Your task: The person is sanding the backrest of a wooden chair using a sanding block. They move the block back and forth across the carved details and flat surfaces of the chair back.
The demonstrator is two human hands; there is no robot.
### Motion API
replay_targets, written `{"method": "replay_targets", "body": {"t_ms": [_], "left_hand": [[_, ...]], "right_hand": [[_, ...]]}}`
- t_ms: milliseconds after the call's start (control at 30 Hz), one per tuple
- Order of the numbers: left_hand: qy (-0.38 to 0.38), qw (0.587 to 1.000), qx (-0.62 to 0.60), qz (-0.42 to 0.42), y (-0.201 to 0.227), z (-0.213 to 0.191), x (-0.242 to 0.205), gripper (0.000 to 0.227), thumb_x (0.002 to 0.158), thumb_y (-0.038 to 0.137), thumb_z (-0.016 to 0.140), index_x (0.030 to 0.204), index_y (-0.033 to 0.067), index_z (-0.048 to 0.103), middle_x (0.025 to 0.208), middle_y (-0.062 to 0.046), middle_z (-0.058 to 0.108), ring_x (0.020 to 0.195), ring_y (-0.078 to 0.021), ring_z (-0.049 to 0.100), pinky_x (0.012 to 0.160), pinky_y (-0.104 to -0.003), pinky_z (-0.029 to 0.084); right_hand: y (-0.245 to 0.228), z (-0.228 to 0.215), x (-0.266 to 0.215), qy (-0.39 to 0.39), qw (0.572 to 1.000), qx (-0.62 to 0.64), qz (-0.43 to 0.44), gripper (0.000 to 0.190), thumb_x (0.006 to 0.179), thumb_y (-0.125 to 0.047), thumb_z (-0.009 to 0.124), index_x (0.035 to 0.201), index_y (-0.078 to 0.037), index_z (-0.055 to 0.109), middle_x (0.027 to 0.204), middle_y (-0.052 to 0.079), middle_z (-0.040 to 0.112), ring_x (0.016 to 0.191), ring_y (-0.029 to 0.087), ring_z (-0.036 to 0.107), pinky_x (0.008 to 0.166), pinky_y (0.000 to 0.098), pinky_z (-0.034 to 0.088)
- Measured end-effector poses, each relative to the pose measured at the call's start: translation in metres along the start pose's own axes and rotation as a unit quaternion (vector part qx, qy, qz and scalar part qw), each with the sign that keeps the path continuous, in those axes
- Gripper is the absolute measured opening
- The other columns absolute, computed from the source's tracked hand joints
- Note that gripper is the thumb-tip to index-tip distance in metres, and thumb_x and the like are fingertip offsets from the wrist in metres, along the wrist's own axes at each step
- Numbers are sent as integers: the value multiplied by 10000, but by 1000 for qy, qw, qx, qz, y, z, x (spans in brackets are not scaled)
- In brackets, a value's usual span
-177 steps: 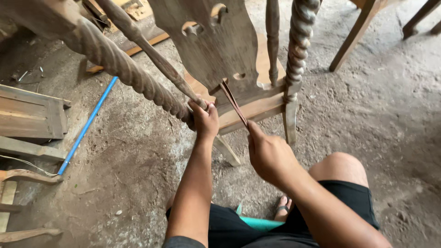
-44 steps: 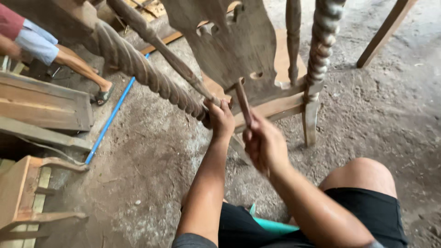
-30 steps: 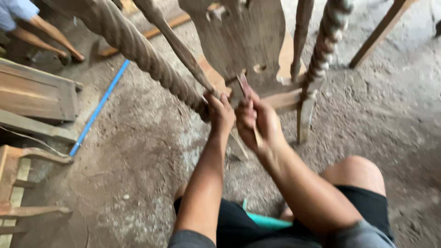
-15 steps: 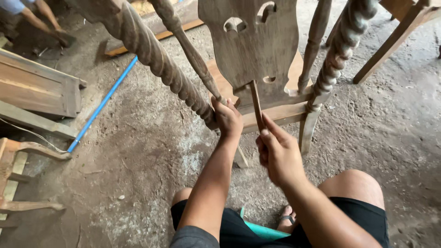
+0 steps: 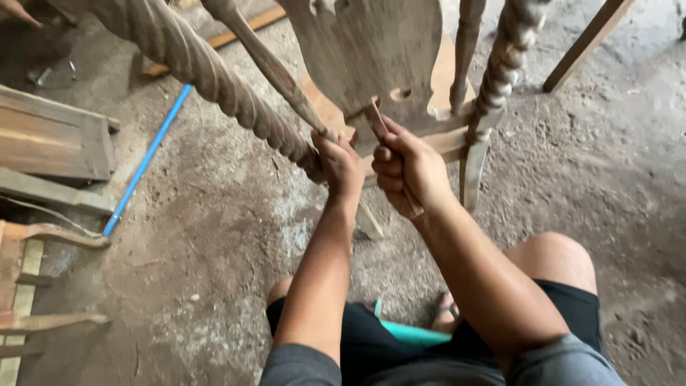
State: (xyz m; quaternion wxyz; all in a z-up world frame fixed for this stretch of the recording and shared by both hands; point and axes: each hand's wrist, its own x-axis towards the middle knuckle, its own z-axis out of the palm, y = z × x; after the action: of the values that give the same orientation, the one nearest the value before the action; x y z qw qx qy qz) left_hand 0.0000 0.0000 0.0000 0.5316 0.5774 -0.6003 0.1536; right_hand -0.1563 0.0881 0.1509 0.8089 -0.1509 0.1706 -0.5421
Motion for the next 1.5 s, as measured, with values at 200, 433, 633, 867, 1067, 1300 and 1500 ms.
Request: {"method": "replay_targets", "body": {"t_ms": [200,433,633,867,1067,1300,1500], "left_hand": [[20,1000,-15,3,-1,6,11,573,1052,74,570,1462,-155,241,1072,-282,603,902,-422,640,792,-463,513],[-5,998,-66,-23,-5,9,5,579,1064,59,563,1497,-146,238,1023,-207,635,854,-306,680,725,-395,544],[13,999,-26,-34,-3,13,10,574,1050,52,585,1480,-140,257,1049,-239,640,852,-310,696,724,-369,571],[-21,998,-58,-2,1,2,13,572,1075,44,528,1492,-162,195,1071,-249,622,892,-301,696,743,-370,568],[-43,998,30,-33,-3,3,7,559,1049,58,569,1459,-139,245,1027,-221,652,818,-296,687,656,-365,541],[-43,997,64,-15,-28,9,13,439,1076,112,548,1387,-113,336,1031,-209,641,811,-282,658,662,-379,524],[52,939,340,21,-91,39,11,270,1121,124,486,1310,-69,481,1028,-165,651,756,-216,629,641,-326,515]], "right_hand": [[19,-25,-42,-42,969,236,59,352,1071,-182,429,1399,-112,536,722,0,500,535,40,376,338,152,270],[19,4,-36,-4,998,-24,-54,449,1020,-191,501,1457,-102,556,622,-24,456,428,64,355,342,205,290],[-15,21,-44,90,796,-572,-175,435,996,-68,524,1417,-11,614,687,-5,570,585,49,492,519,228,439],[-1,17,-64,69,815,-543,-189,464,999,-89,534,1455,-17,576,688,-14,535,596,47,463,522,225,415],[11,21,-15,104,924,-341,-135,487,1016,-127,491,1500,-101,538,642,-19,511,472,59,426,418,232,372],[41,19,-48,72,990,-79,-88,541,1001,-125,454,1539,-120,511,666,-18,496,465,56,380,405,210,321],[34,14,-45,33,999,3,-41,554,998,-189,425,1543,-109,493,659,-42,478,468,63,383,404,209,319]]}}
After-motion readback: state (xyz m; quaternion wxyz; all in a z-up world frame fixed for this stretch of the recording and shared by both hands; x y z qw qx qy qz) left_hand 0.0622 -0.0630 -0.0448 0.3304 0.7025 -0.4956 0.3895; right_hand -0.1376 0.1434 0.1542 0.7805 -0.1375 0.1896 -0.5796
